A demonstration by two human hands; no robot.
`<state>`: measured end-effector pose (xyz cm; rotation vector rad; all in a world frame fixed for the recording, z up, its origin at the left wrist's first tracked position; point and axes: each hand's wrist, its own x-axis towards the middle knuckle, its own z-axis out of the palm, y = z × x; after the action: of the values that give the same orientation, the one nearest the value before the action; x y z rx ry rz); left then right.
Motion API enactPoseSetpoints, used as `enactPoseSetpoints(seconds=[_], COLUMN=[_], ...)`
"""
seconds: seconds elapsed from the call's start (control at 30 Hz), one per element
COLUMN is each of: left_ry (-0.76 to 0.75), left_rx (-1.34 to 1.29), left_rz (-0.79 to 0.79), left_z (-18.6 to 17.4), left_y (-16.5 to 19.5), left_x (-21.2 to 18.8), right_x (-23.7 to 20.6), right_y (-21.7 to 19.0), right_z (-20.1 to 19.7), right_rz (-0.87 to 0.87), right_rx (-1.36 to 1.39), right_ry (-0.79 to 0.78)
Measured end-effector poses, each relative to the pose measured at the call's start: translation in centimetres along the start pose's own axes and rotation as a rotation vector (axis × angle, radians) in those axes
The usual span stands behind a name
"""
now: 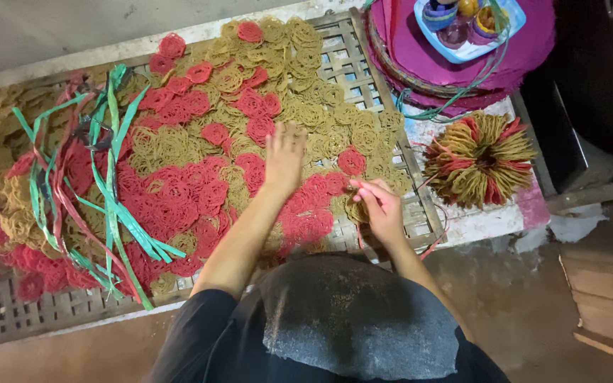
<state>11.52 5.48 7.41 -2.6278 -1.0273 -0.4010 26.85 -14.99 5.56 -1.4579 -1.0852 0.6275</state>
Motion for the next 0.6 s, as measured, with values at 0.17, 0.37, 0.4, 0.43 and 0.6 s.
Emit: enactPoseSetpoints(seconds=[0.17,0.37,0.4,0.43,0.6], left_ry=[-0.354,-0.495,-0.458,-0.473,-0.492], left_rx=[-0.650,-1.584,-1.735,-1.748,-1.887], left_rz=[-0.321,-0.560,-0.531,-0.521,-0.447], left_z=[-0.7,-1.7,-1.4,-1.0,0.2], left_y=[-1.9,0.9,1.4,1.7,3.2], left_x=[-0.2,-1.8,-2.2,-2.6,-3.7], right_x=[0.8,2.2,2.3,2.5,2.9], right_y=[0.1,-0.3,-0.4,-0.5,-0.8], right_z=[1.8,3.1,3.2,3.3,3.4], right_rz=[0.207,0.267,0.266,0.287,0.337], right_rx=[0.110,0.135,0.159,0.160,0.186], right_ry=[-0.013,-0.030,-0.031,-0.038,-0.028])
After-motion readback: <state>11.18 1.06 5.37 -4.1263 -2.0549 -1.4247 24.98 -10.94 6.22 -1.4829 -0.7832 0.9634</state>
